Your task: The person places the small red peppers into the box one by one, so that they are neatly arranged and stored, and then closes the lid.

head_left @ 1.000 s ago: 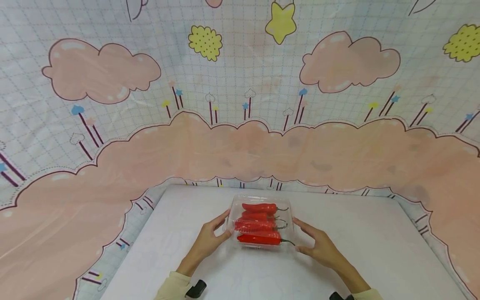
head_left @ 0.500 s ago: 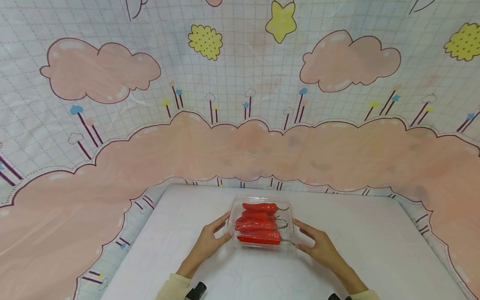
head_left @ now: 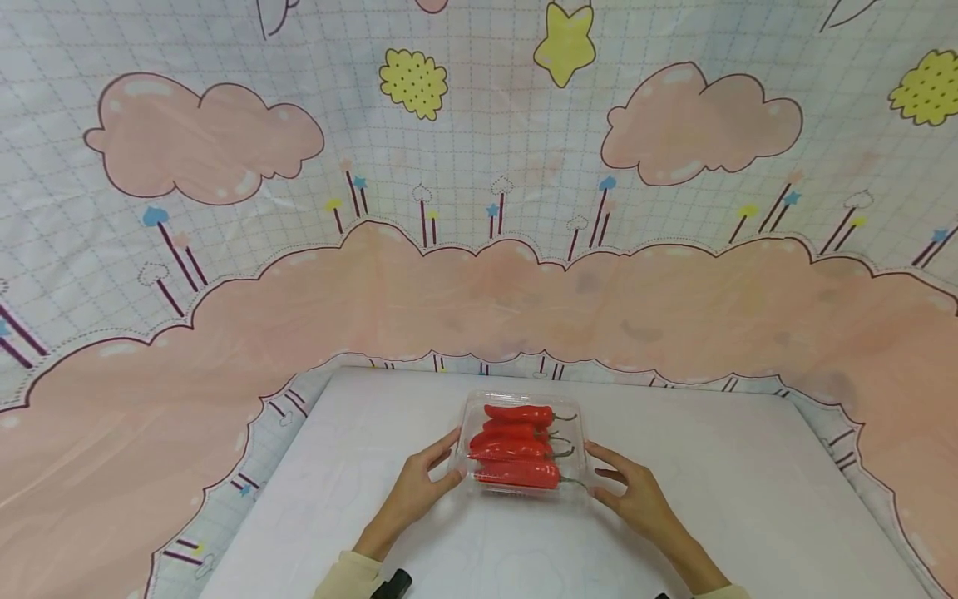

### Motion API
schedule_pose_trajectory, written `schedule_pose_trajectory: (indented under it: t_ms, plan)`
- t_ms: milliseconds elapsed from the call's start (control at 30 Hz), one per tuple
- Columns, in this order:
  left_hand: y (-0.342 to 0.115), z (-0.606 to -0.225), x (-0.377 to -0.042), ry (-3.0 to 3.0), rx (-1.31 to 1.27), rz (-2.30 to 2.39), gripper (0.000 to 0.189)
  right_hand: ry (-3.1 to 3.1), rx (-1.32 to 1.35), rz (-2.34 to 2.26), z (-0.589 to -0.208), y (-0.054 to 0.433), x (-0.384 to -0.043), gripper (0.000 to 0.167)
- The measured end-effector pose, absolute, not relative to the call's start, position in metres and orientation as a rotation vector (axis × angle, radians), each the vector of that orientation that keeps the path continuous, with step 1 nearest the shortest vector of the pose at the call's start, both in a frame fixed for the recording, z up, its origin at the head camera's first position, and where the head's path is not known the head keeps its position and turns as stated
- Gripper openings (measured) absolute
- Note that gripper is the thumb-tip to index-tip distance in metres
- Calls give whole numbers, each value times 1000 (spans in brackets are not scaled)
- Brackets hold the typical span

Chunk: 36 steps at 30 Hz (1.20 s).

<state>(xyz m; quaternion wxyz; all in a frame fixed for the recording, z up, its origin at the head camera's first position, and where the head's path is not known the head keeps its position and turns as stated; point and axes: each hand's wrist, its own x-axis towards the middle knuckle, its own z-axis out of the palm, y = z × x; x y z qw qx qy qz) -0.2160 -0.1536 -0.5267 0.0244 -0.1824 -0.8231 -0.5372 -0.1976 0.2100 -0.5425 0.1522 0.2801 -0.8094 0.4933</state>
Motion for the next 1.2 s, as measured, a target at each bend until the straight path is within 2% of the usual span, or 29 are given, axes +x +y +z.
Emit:
schedule_pose_trajectory:
  t_ms: [567, 833, 1200]
  plan:
    - [-154, -536, -214, -2508, -592, -1706, 60, -2401, 636, 1197, -553, 202, -193, 67]
    - [-155, -540, -214, -2505, -597, -1704, 59, -2399, 643, 1285, -558, 202, -191, 60]
    - [-156, -540, -212, -2519, -574, -1736, 59, -2351, 524, 1274, -560, 196, -189, 50]
